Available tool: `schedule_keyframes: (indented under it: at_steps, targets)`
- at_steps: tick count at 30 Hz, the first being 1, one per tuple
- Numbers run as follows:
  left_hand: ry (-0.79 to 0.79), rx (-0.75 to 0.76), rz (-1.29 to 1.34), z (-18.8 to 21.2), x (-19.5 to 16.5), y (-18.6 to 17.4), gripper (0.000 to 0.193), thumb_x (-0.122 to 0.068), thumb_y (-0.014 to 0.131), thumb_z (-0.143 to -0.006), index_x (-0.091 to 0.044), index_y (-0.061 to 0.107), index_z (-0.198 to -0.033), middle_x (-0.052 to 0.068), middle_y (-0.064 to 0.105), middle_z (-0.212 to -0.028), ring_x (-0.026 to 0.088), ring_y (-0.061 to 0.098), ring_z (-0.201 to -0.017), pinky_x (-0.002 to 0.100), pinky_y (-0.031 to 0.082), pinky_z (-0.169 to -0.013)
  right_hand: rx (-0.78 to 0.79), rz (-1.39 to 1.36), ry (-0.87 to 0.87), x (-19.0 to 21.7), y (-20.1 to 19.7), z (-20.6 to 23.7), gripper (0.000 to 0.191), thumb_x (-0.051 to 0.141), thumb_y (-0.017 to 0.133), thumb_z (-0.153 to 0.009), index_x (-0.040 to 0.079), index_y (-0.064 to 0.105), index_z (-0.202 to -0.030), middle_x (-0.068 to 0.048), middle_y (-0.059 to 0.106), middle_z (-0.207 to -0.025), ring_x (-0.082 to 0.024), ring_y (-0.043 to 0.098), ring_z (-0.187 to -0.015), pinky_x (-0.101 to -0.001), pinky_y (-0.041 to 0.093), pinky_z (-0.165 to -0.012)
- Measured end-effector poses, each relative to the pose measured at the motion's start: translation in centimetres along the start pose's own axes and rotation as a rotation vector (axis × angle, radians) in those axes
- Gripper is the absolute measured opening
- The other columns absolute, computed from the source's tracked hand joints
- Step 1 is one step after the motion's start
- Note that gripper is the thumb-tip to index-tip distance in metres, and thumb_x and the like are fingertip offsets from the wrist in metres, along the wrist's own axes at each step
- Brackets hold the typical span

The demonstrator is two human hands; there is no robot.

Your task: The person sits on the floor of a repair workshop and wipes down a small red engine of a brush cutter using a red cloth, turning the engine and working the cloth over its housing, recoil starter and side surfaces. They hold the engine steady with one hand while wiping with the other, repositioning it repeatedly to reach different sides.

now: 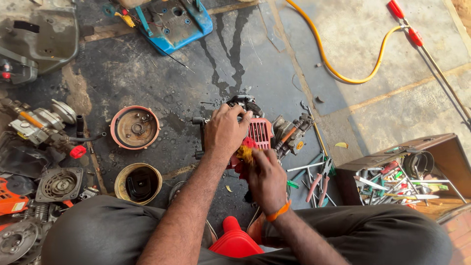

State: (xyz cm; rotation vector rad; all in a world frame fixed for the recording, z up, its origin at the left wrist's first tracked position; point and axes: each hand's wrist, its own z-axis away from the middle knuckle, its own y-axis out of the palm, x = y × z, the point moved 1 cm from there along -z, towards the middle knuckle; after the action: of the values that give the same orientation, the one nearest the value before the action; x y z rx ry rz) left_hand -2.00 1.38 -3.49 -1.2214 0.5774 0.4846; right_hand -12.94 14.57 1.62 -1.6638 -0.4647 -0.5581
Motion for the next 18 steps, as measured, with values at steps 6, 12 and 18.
schedule_keyframes:
  at_steps: [6,12,18]
  targets:
    - [0.075,-0.058,-0.007,0.2,0.3,-0.4,0.035,-0.046,0.06,-0.101,-0.014,0.07,-0.112,0.009,0.068,-0.103,0.025,0.067,-0.1,0.043,0.057,-0.083,-0.07,0.115,0.037,-4.5,2.2,-8.3,0.018,0.017,0.065,-0.097,0.008,0.067,-0.113,-0.012,0.065,-0.109,-0.038,0.067,-0.092,-0.0476,0.053,-0.076]
    - [0.037,-0.073,0.037,0.5,0.0,-0.8,0.036,-0.048,0.064,-0.097,-0.015,0.072,-0.11,0.008,0.068,-0.105,0.025,0.066,-0.101,0.044,0.057,-0.081,-0.111,0.202,0.318,-7.2,2.6,-11.1,0.026,0.023,0.066,-0.093,0.01,0.07,-0.114,-0.015,0.064,-0.105,-0.038,0.067,-0.092,-0.0494,0.052,-0.078]
    - [0.026,-0.076,0.045,0.4,-0.1,-0.6,0.036,-0.048,0.061,-0.101,-0.015,0.071,-0.109,0.008,0.067,-0.103,0.023,0.066,-0.098,0.042,0.057,-0.079,-0.018,0.107,0.28,-7.0,2.2,-9.5,0.031,0.029,0.067,-0.098,0.007,0.072,-0.119,-0.016,0.065,-0.112,-0.038,0.067,-0.1,-0.047,0.053,-0.087]
